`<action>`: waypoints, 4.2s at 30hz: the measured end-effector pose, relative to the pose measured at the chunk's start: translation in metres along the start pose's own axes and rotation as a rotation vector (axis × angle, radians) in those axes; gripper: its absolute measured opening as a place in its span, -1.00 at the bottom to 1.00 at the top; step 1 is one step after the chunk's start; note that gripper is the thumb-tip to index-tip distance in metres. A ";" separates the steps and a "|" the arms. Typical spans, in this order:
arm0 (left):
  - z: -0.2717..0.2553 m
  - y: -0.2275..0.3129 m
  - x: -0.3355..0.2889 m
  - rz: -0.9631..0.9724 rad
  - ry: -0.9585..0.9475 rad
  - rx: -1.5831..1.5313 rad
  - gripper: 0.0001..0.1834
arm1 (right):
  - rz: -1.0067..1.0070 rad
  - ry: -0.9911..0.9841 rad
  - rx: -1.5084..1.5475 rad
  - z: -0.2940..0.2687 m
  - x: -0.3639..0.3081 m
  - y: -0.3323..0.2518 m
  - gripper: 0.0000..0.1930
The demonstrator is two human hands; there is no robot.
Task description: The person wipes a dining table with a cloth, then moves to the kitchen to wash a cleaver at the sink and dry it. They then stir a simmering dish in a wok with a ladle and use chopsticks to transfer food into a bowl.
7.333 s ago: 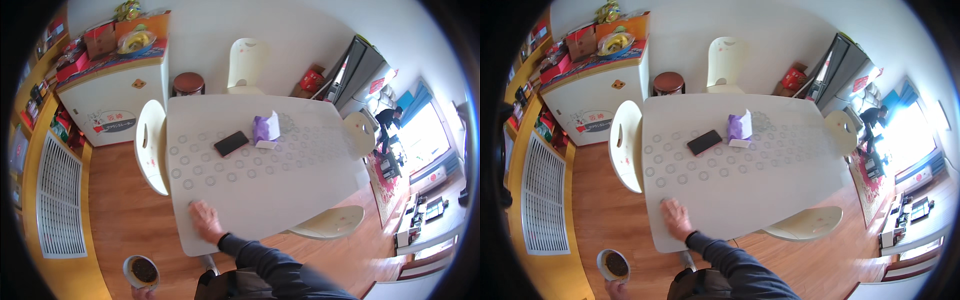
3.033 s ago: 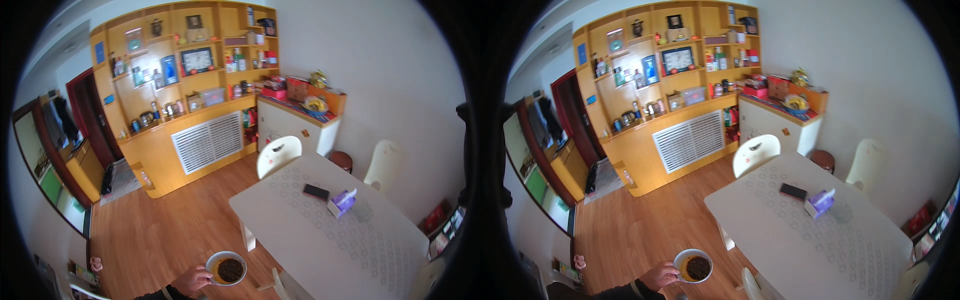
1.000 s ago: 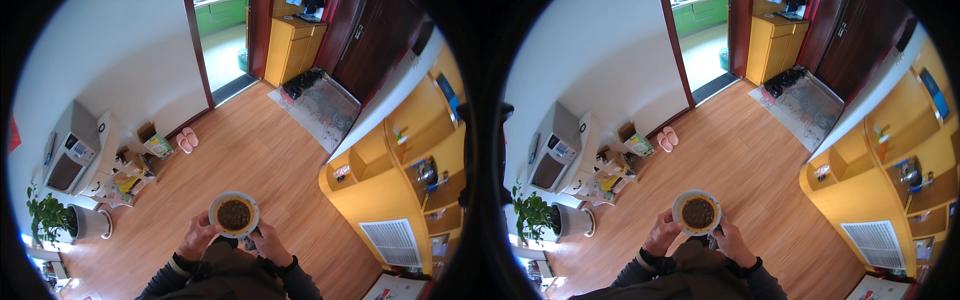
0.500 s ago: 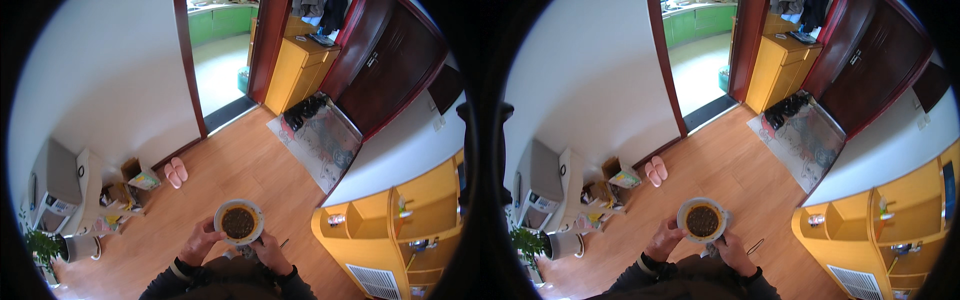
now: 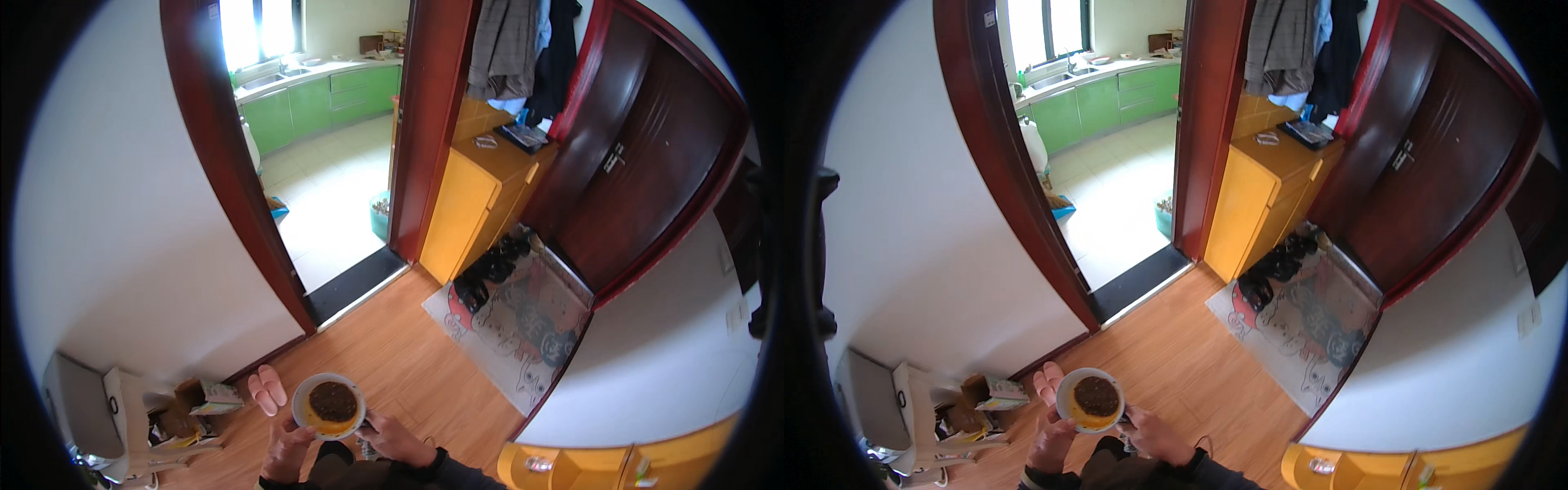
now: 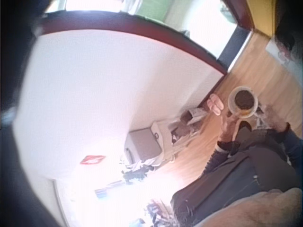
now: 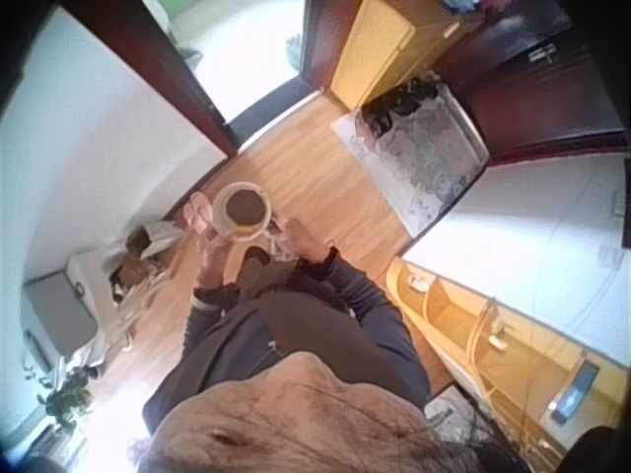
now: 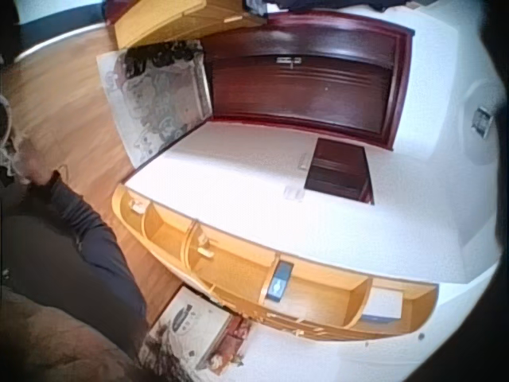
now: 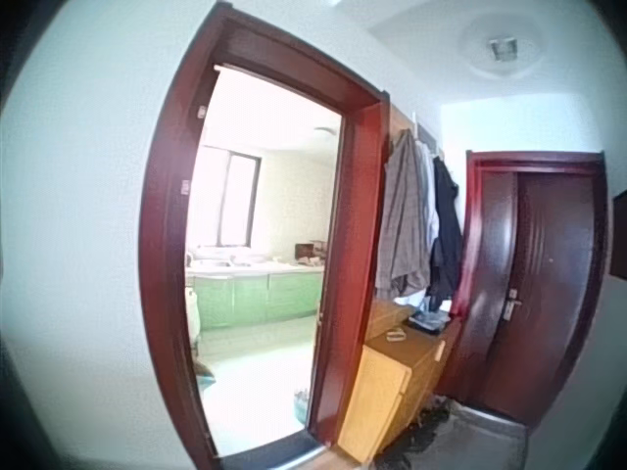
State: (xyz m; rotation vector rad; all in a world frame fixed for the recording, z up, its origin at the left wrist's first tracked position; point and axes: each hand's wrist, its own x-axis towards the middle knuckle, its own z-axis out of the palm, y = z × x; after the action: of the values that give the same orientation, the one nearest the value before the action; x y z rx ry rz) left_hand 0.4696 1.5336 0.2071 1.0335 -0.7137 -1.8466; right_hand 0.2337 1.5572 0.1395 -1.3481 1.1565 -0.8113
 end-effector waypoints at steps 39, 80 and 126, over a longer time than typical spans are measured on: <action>0.087 0.270 0.709 0.215 0.343 0.288 -0.73 | -0.460 -0.218 0.036 -0.360 0.747 -0.038 -0.46; 0.161 0.634 1.570 0.160 0.153 0.170 -0.85 | 0.037 -0.034 0.000 -0.734 1.562 -0.073 -0.50; 0.485 0.821 2.476 0.090 -0.058 0.099 -0.59 | -0.159 0.721 -0.112 -1.563 2.129 -0.119 -0.51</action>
State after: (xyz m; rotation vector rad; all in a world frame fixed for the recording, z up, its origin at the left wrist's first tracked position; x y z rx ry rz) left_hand -0.2796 -1.0115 0.1882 0.9980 -0.8792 -1.7847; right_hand -0.6207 -0.9448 0.1361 -1.2808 1.6763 -1.4362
